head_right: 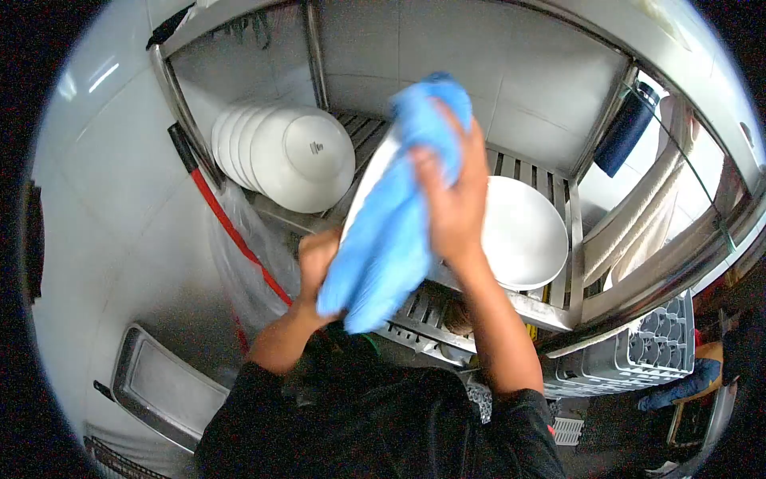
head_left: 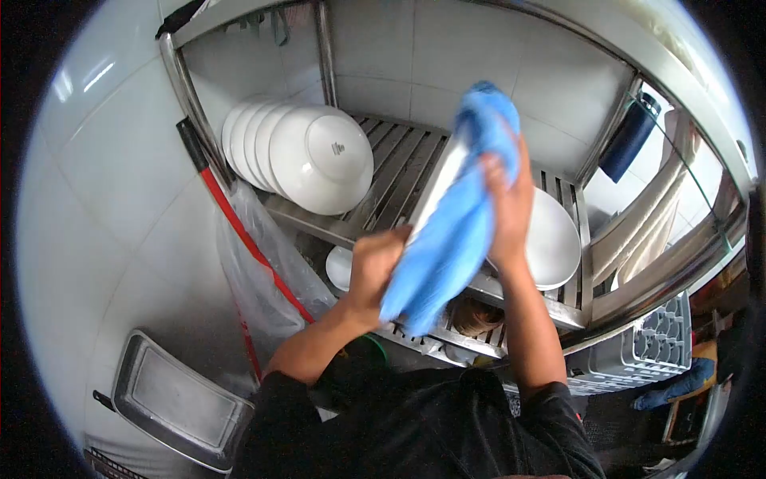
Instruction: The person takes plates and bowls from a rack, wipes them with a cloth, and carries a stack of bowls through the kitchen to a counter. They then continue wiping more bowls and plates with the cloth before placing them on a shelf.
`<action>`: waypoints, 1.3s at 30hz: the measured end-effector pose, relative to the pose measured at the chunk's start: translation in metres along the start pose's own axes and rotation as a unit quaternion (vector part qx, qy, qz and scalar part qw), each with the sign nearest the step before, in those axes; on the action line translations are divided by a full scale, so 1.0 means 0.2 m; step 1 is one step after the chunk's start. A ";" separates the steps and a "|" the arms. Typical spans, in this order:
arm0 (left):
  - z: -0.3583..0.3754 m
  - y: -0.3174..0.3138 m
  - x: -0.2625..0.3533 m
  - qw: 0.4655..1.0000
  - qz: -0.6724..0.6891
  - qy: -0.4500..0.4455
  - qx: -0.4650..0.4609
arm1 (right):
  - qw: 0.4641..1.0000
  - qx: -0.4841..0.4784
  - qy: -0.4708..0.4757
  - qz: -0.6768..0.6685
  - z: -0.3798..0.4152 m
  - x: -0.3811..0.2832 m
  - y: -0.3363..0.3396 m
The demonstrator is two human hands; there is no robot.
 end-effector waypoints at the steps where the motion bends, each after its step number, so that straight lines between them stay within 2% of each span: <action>1: -0.01 0.00 0.10 0.995 -0.062 -0.070 -0.029 | 0.981 -0.025 -0.111 -0.158 0.00 0.03 0.00; 2: -0.01 -0.02 0.16 0.993 -0.071 -0.093 -0.033 | 0.925 -0.014 -0.226 -0.305 0.00 0.04 0.00; 3: -0.01 -0.04 0.21 0.989 -0.080 -0.115 -0.038 | 0.884 -0.003 -0.298 -0.361 0.05 0.09 -0.03; 5: 0.00 -0.09 0.26 0.977 -0.086 -0.178 -0.080 | 0.856 0.018 -0.365 -0.367 0.24 0.20 -0.09; 7: -0.03 -0.12 0.25 0.951 -0.136 -0.252 -0.114 | 0.851 0.040 -0.388 -0.352 0.40 0.28 -0.13; 11: -0.11 -0.11 0.14 0.919 -0.218 -0.263 -0.196 | 0.876 0.064 -0.361 -0.314 0.48 0.23 -0.01; 14: -0.09 -0.09 0.16 0.873 -0.266 -0.282 -0.297 | 0.913 0.072 -0.303 -0.263 0.47 0.13 0.17; 18: -0.06 -0.14 0.20 0.811 -0.302 -0.333 -0.375 | 0.946 0.078 -0.243 -0.202 0.52 0.03 0.34; 21: -0.08 -0.17 0.20 0.794 -0.305 -0.361 -0.383 | 0.955 0.087 -0.220 -0.182 0.58 -0.02 0.41; 23: -0.16 -0.13 0.30 0.852 -0.263 -0.298 -0.341 | 0.954 0.110 -0.211 -0.183 0.58 -0.04 0.46; 25: -0.15 -0.08 0.25 0.962 -0.159 -0.149 -0.164 | 0.967 0.125 -0.178 -0.133 0.62 0.00 0.55; 26: -0.13 -0.05 0.22 0.991 -0.078 -0.089 -0.065 | 0.975 0.121 -0.172 -0.075 0.62 -0.02 0.59; 27: -0.06 -0.06 0.07 0.991 0.084 0.078 0.074 | 0.983 0.107 -0.152 -0.007 0.62 -0.04 0.60; 28: -0.03 -0.07 -0.05 0.960 0.208 0.189 0.001 | 0.985 0.096 -0.131 0.064 0.62 -0.07 0.61; 29: -0.01 -0.13 -0.13 0.849 0.437 0.297 0.000 | 0.981 0.089 -0.110 0.133 0.62 -0.09 0.62; 30: 0.01 -0.16 -0.15 0.815 0.471 0.337 0.009 | 0.978 0.107 -0.178 0.033 0.64 -0.05 0.64; 31: 0.01 -0.19 -0.15 0.779 0.504 0.372 0.019 | 0.971 0.136 -0.195 0.021 0.65 0.02 0.68; 33: 0.01 -0.20 -0.13 0.795 0.487 0.359 0.036 | 0.954 0.197 -0.225 -0.005 0.61 0.06 0.70; 35: 0.05 -0.21 -0.11 0.804 0.485 0.343 0.033 | 0.942 0.253 -0.222 -0.011 0.50 -0.04 0.73; 37: 0.07 -0.25 -0.09 0.804 0.504 0.314 0.012 | 0.963 0.163 -0.136 0.166 0.46 0.01 0.87; 38: 0.10 -0.28 -0.09 0.802 0.504 0.322 -0.002 | 0.955 0.152 -0.068 0.245 0.41 -0.04 0.83; 39: 0.12 -0.32 -0.08 0.811 0.488 0.322 -0.015 | 0.914 0.129 -0.028 0.384 0.36 -0.10 0.77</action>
Point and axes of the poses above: each hand's wrist, its own z-axis away from the middle knuckle, its own y-axis out of the back of the hand, x = y × z, the point moved 4 cm from there along -z, towards the middle knuckle, and after that the axes turned 2 degrees about z, right-handed, at the moved point
